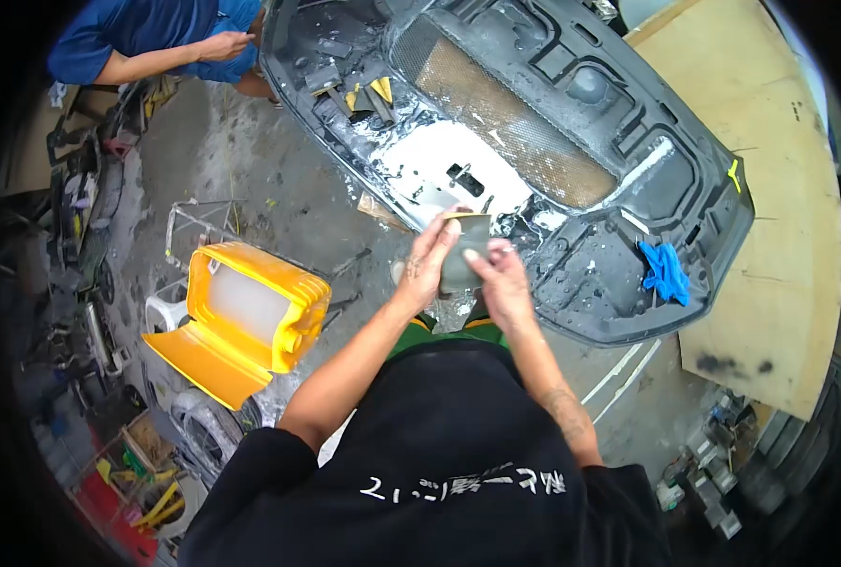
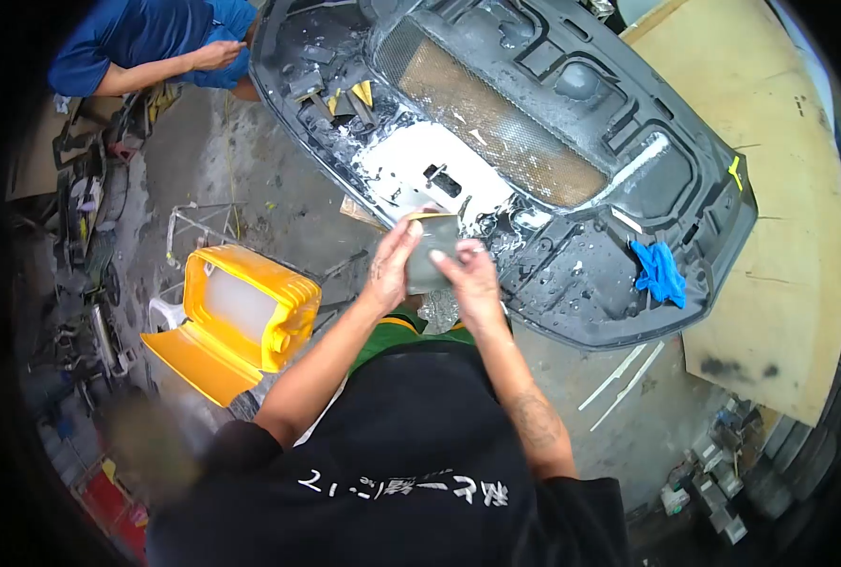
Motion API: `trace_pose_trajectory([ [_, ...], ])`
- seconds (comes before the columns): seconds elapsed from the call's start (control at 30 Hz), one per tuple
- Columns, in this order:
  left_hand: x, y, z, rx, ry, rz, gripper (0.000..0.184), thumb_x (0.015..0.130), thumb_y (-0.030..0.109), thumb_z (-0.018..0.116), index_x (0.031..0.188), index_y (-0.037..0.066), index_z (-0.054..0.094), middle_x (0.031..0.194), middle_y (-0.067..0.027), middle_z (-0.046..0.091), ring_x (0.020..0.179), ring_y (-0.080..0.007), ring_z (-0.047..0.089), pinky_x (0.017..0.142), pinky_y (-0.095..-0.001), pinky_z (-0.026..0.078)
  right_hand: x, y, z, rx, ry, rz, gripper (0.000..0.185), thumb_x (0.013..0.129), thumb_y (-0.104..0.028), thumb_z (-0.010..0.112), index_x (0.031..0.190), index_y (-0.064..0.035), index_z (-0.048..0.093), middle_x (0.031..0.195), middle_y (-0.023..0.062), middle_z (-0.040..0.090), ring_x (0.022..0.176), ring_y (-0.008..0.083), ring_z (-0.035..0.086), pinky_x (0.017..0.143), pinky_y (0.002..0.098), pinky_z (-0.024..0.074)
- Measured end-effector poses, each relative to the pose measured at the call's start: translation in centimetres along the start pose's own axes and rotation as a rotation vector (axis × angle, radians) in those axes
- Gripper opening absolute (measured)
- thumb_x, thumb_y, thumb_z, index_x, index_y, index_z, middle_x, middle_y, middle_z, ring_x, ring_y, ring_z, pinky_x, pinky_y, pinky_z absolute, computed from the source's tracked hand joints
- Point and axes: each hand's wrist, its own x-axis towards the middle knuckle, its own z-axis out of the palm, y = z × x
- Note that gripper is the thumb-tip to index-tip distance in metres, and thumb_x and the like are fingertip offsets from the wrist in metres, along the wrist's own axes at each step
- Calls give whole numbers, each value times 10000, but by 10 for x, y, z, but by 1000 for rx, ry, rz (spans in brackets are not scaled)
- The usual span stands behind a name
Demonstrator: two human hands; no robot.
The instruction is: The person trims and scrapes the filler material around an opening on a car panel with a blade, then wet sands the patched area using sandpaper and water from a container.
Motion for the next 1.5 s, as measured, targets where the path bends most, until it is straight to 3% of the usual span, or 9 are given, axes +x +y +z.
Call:
trace_pose_trajectory([
  [0.23,-15,48,-69,20,44,-28,471,1015,96,645,1470,15,555,1367,-94,646,1214,-139,591,1062,-295,459,16,11,83,-415,119,-129,304,1049,-339,614,994,-41,596,838,19,620,719,80,534,618,270,468],
  [0.53,-3,43,-57,-335,190,23,373,1068,244,602,1376,33,594,1284,-44,648,1179,-127,602,1011,-296,488,49,-1,140,-737,273,-701,272,1066,-230,589,907,-13,556,676,161,595,578,270,554,578,416,455],
  [0.83,-27,45,-69,-423,633,206,270,1049,252,640,1246,76,692,1235,-12,696,1172,-113,612,1032,-307,470,65,25,180,-876,-131,-520,362,1070,-328,571,940,8,607,746,153,616,679,272,560,665,414,473],
  [0.97,-89,38,-121,-604,840,255,315,1033,248,661,1264,34,675,1223,-29,679,1202,-118,563,1092,-293,396,36,75,231,-1008,-439,-731,284,1021,-224,559,1181,-1,632,1202,225,599,1155,395,555,1023,508,410],
  [1.03,-136,41,-146,-656,926,141,314,1024,329,654,1251,112,656,1246,-6,636,1275,-169,507,1118,-498,370,8,90,262,-1049,-551,-530,352,965,-229,590,1234,-6,623,1224,228,602,1166,401,567,1034,512,417],
  [1.1,-172,84,-152,-485,1075,50,357,1058,380,571,1285,107,608,1257,-7,631,1274,-196,523,1085,-532,412,-1,144,274,-1168,-573,-988,403,905,-206,623,1266,-27,625,1263,211,620,1154,385,581,1009,528,436],
  [1.23,-185,31,-306,13,1144,283,361,1056,284,596,1280,4,642,1101,-97,721,954,-204,692,856,-342,569,-17,192,280,-906,-539,-560,356,992,-181,587,1310,-24,556,1248,246,574,1120,460,594,949,529,491],
  [1.43,-152,-136,-574,1313,1144,-456,337,975,273,667,1014,-54,741,918,-273,729,893,-379,717,795,-449,549,6,153,160,-1004,-632,-458,301,1010,-217,638,1220,-6,594,1156,198,645,976,368,696,822,437,567],
  [1.5,-143,-166,-590,1027,998,-297,294,890,219,699,879,-73,729,908,-310,716,918,-444,706,812,-501,536,5,126,115,-1115,-472,-490,188,1012,-191,637,1067,-14,669,1064,179,686,928,345,702,817,423,568],
])
